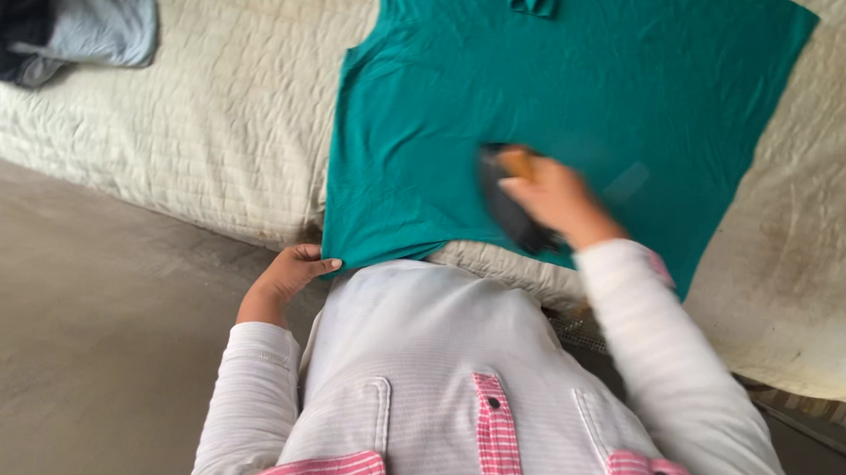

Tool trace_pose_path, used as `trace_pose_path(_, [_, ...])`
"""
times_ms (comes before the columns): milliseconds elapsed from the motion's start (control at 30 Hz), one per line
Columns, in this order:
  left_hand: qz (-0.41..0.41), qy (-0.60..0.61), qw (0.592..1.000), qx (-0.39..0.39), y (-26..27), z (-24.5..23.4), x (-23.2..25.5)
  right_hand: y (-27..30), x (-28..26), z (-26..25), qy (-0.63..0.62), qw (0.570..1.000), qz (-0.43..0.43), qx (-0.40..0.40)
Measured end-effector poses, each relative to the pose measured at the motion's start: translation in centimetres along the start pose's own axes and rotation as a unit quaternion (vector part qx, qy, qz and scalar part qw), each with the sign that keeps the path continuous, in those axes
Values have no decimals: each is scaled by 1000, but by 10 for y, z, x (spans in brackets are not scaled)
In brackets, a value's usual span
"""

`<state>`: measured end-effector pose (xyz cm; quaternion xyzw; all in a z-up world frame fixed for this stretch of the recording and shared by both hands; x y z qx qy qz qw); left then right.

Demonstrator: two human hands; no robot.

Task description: The person irons a pink shirt, a green shirt, and a dark blue shirt on a bed using an iron, folding each shirt after ironing it.

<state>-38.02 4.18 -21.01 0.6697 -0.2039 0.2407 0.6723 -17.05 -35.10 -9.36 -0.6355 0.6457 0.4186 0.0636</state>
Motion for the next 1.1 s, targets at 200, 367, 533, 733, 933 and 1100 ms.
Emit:
trace_pose_path(200, [4, 38, 998, -50, 15, 7, 16, -39, -194, 177, 191, 962, -108, -161])
trace_pose_path(367, [-32, -95, 994, 49, 11, -17, 9, -77, -207, 146, 201, 969, -136, -49])
trace_pose_path(533, [-49, -89, 995, 25, -3, -14, -3, -93, -38, -41, 196, 973, 21, 120])
trace_pose_path(733, [-9, -46, 999, 17, -35, -1, 0, -22, 176, -224, 90, 910, 212, 345])
trace_pose_path(933, [6, -51, 996, 66, -36, 5, -2, -18, 194, -193, -89, 919, 300, 238])
trace_pose_path(1100, [-38, -64, 995, 61, -44, 6, -2, -77, 22, -74, 144, 983, 117, 2])
Point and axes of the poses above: each hand's wrist, its own y-axis away from the middle knuckle, its own z-axis out of the palm, x = y × z, the point moved 7 cm from there along -y, towards the middle knuckle, and after that the axes turned 2 degrees about -x, right-handed, at the moved point
